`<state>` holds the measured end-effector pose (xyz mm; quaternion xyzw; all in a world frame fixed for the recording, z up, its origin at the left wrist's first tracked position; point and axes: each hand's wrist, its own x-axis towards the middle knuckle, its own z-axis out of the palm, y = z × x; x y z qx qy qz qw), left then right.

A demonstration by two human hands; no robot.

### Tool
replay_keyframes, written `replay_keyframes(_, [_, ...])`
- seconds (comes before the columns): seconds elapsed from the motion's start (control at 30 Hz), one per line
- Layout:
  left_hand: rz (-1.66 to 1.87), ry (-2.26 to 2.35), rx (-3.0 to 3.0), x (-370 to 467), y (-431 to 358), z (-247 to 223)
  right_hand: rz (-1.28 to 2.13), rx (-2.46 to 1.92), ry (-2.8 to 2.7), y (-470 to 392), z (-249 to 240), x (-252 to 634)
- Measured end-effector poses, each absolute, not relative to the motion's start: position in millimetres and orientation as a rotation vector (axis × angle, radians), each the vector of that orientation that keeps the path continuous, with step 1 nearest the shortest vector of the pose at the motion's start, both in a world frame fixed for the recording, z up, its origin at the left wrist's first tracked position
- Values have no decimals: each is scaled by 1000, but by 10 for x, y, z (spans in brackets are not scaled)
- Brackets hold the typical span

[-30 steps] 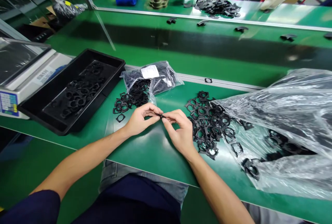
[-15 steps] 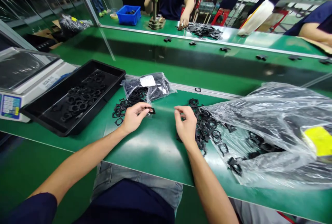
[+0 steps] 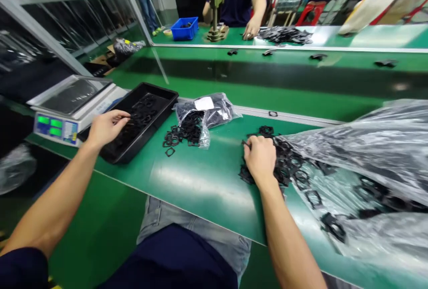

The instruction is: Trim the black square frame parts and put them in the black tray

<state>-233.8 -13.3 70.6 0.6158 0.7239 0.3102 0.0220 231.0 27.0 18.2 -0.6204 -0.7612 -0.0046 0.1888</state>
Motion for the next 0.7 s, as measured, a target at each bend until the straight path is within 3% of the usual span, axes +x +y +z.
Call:
replay_keyframes(0.07, [745, 2299, 2012, -2488, -189, 741, -8, -1648, -2115, 301, 136, 2300])
replay_keyframes(0.17, [748, 2266, 2252, -2331, -316, 725, 40, -1520, -2038, 307, 100, 2248])
replay_keyframes(0.3, [519, 1854, 2521, -1740, -480, 557, 102, -1455, -1955, 243, 133, 2141])
replay_keyframes(0.47, [218, 1669, 2533, -1263, -474, 295, 471, -1296, -1815, 165, 189, 2021])
replay_keyframes(0.7, [452, 1495, 2492, -1074, -421, 305, 896, -1157, -1558, 37, 193, 1938])
